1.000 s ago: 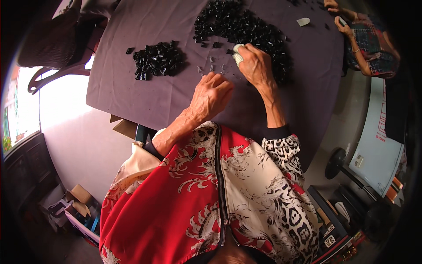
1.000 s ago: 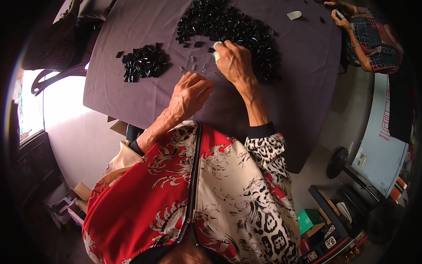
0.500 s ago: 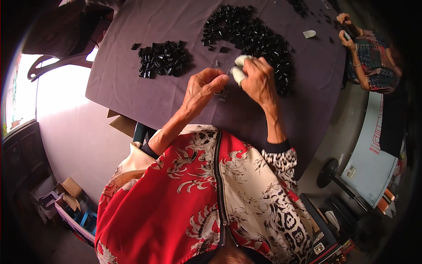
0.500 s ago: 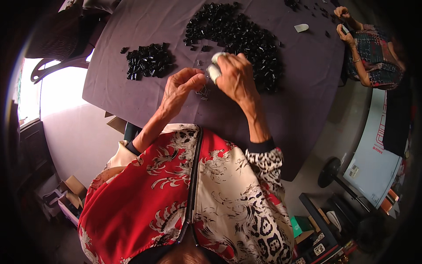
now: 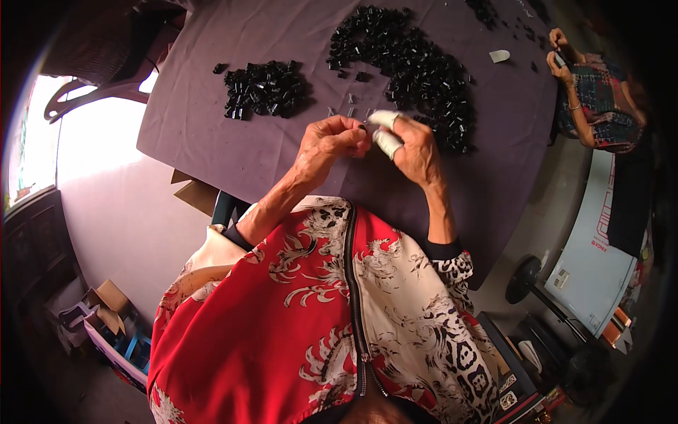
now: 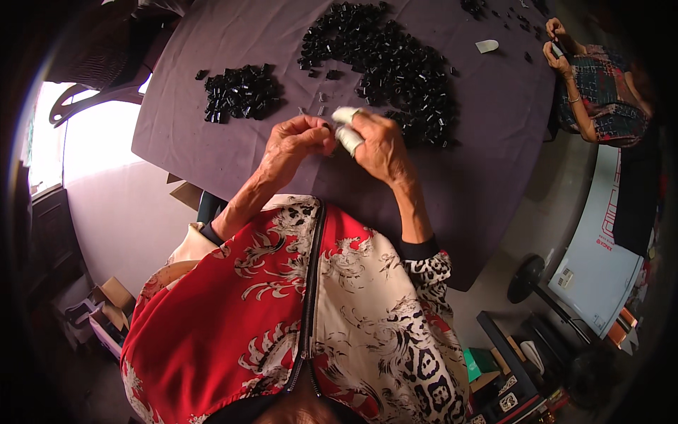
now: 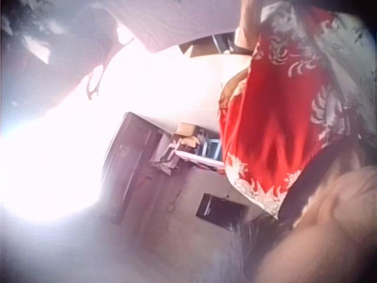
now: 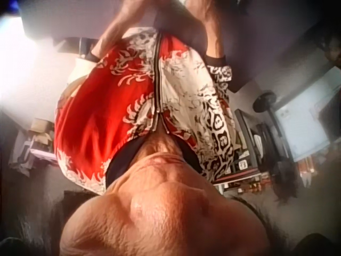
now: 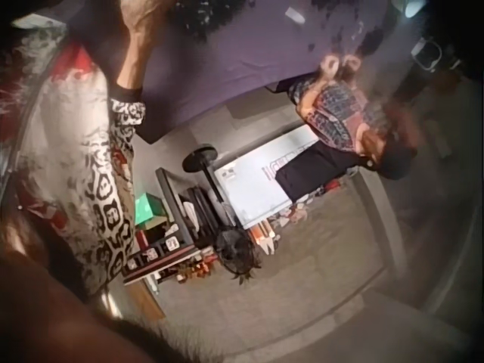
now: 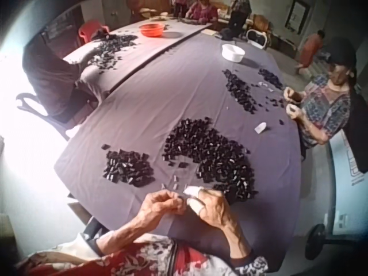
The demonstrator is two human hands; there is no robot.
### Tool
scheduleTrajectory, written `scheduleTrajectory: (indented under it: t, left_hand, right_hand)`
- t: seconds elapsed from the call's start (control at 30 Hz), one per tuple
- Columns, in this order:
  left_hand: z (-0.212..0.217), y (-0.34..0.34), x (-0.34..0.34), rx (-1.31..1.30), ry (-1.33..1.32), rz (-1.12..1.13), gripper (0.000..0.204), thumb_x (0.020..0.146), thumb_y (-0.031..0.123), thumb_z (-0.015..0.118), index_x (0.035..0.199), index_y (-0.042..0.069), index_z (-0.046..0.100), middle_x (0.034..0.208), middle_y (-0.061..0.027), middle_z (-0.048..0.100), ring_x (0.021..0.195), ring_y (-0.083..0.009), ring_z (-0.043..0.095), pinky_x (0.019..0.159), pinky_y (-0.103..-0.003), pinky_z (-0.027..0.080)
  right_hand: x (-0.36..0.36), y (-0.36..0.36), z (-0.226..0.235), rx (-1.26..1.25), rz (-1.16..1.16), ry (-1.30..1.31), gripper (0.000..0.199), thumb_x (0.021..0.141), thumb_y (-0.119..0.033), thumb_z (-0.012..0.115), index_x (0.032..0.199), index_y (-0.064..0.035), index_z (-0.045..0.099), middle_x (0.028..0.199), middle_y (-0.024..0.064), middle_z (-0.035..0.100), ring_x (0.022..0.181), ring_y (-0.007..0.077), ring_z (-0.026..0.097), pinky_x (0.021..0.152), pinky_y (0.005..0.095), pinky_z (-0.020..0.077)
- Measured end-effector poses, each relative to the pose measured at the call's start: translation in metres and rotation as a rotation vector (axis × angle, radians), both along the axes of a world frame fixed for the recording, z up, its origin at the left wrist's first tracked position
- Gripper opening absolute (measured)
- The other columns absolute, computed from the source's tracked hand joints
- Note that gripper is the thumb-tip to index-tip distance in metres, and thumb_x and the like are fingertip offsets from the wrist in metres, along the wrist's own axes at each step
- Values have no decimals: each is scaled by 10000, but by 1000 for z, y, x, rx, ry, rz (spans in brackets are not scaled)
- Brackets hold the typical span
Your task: Assembling small black plastic components by manually inserting metal pins into them at a workspace.
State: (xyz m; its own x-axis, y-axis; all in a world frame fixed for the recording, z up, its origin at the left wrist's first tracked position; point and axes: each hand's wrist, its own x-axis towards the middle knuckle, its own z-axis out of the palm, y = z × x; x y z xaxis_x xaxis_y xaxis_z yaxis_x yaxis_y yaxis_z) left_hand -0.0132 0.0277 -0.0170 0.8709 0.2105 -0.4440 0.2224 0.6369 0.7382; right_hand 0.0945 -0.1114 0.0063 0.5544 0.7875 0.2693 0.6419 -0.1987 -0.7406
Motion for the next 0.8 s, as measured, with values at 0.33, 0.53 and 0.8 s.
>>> scheduleTrajectory:
  t: [0.33, 0.53, 0.8]
  left_hand:
    - [2, 12, 4, 205, -154, 47, 90, 828, 48, 615, 902, -3, 607, 883, -87, 657, 762, -137, 623, 736, -280, 504]
    - [0, 9, 8, 203, -159, 139, 120, 781, -27, 631, 865, 9, 553, 927, -107, 649, 768, -141, 630, 739, -268, 511]
    - [5, 9, 14, 133, -235, 96, 160, 761, -32, 645, 867, 14, 534, 859, -98, 646, 752, -138, 624, 711, -268, 510]
  right_hand:
    - [25, 23, -30, -202, 53, -406, 124, 670, 3, 592, 779, -39, 550, 732, 114, 565, 675, 313, 589, 601, 406, 479]
    - [22, 20, -17, -52, -34, -60, 126, 680, 44, 580, 778, -21, 536, 740, 136, 595, 684, 335, 599, 601, 377, 494]
    - [14, 14, 1, 187, -48, 642, 167, 759, 25, 602, 915, -23, 634, 809, 39, 659, 720, 100, 615, 660, 242, 497]
